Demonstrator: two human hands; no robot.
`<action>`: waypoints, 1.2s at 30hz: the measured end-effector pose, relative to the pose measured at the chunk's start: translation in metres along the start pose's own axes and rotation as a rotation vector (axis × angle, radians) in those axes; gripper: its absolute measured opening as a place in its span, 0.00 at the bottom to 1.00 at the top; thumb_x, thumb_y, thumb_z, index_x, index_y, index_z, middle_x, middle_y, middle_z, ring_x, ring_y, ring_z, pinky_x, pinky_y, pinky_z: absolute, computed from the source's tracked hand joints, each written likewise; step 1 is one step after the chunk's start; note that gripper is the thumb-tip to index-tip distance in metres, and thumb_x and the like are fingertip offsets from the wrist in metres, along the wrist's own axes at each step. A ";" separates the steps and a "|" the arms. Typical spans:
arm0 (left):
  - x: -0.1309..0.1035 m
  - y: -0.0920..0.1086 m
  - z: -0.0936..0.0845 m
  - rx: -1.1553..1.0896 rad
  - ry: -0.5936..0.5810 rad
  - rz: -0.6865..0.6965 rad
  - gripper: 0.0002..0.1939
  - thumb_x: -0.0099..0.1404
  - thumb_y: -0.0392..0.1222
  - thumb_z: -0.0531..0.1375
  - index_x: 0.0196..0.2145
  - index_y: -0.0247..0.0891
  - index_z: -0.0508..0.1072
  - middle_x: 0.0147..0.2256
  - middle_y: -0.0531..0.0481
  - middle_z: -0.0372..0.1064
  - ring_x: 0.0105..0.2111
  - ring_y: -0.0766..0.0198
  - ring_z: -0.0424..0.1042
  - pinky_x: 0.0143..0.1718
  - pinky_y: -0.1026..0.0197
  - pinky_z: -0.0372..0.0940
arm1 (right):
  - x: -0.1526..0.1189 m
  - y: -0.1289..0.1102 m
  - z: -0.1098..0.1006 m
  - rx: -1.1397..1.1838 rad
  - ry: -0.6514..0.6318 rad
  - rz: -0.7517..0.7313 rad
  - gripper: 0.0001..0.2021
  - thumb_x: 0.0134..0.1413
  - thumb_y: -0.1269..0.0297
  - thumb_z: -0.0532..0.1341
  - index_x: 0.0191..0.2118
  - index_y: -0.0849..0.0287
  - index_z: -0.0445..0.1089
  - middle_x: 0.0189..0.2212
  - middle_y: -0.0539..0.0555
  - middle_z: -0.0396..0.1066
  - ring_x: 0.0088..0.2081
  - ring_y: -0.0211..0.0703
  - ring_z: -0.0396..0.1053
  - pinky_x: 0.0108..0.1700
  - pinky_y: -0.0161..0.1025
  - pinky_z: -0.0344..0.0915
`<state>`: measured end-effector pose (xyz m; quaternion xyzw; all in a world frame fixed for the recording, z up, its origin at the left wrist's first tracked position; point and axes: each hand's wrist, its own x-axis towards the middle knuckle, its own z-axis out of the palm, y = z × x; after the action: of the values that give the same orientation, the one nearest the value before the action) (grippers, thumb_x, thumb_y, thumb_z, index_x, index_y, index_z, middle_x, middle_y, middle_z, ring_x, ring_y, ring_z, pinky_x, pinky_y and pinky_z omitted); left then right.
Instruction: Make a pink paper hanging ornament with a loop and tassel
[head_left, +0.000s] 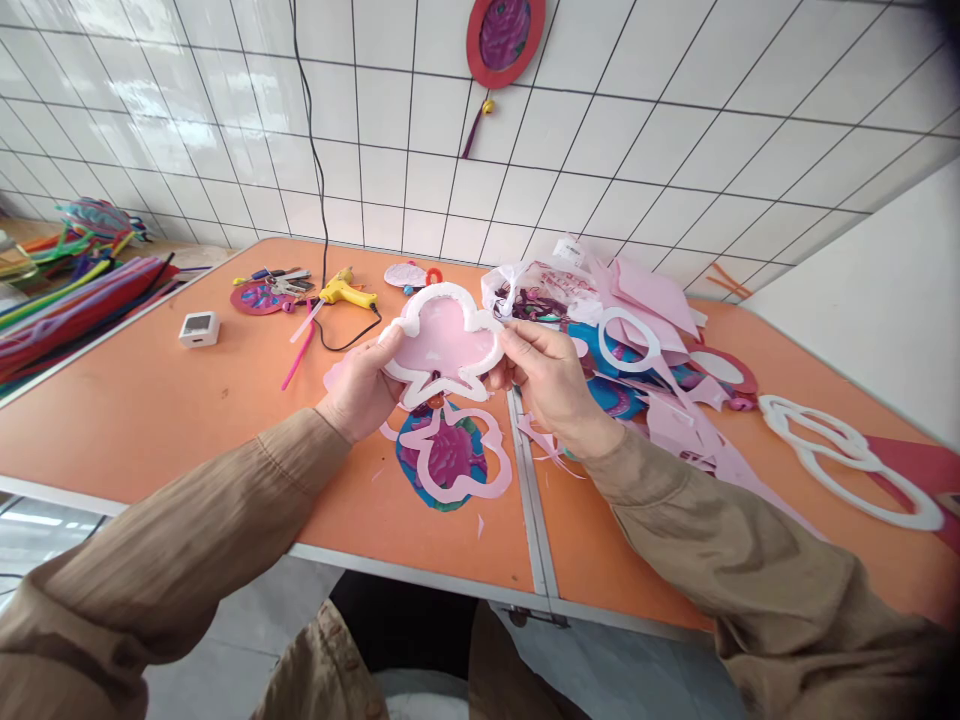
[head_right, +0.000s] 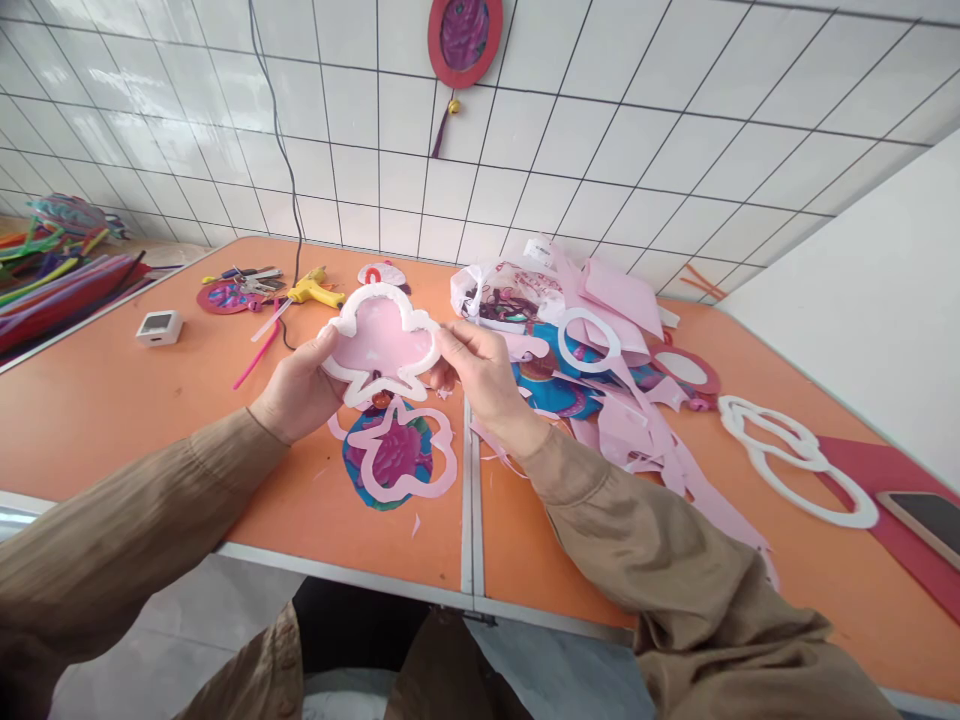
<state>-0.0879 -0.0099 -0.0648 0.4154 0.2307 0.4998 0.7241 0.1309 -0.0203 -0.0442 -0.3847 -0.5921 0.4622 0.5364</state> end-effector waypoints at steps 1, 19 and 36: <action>0.000 0.000 0.000 -0.017 0.003 0.001 0.24 0.60 0.61 0.72 0.42 0.38 0.80 0.30 0.46 0.79 0.24 0.57 0.75 0.23 0.58 0.65 | 0.000 0.000 0.000 0.006 0.000 -0.002 0.23 0.55 0.41 0.72 0.26 0.57 0.73 0.16 0.48 0.70 0.18 0.35 0.66 0.21 0.33 0.62; 0.004 0.001 0.000 -0.096 0.073 0.006 0.34 0.71 0.72 0.53 0.45 0.37 0.79 0.40 0.38 0.82 0.48 0.37 0.81 0.45 0.44 0.76 | 0.000 -0.002 0.002 -0.010 0.075 -0.004 0.21 0.53 0.44 0.72 0.26 0.56 0.71 0.16 0.48 0.69 0.18 0.35 0.65 0.21 0.33 0.62; 0.004 0.000 0.001 -0.061 0.047 0.013 0.38 0.68 0.75 0.55 0.47 0.34 0.81 0.41 0.35 0.83 0.47 0.40 0.82 0.43 0.48 0.75 | 0.006 0.008 0.000 0.120 0.082 0.138 0.23 0.46 0.43 0.74 0.24 0.55 0.67 0.16 0.46 0.65 0.18 0.35 0.62 0.21 0.36 0.60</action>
<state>-0.0855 -0.0065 -0.0638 0.3828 0.2297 0.5210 0.7275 0.1301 -0.0127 -0.0507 -0.4103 -0.5130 0.5167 0.5491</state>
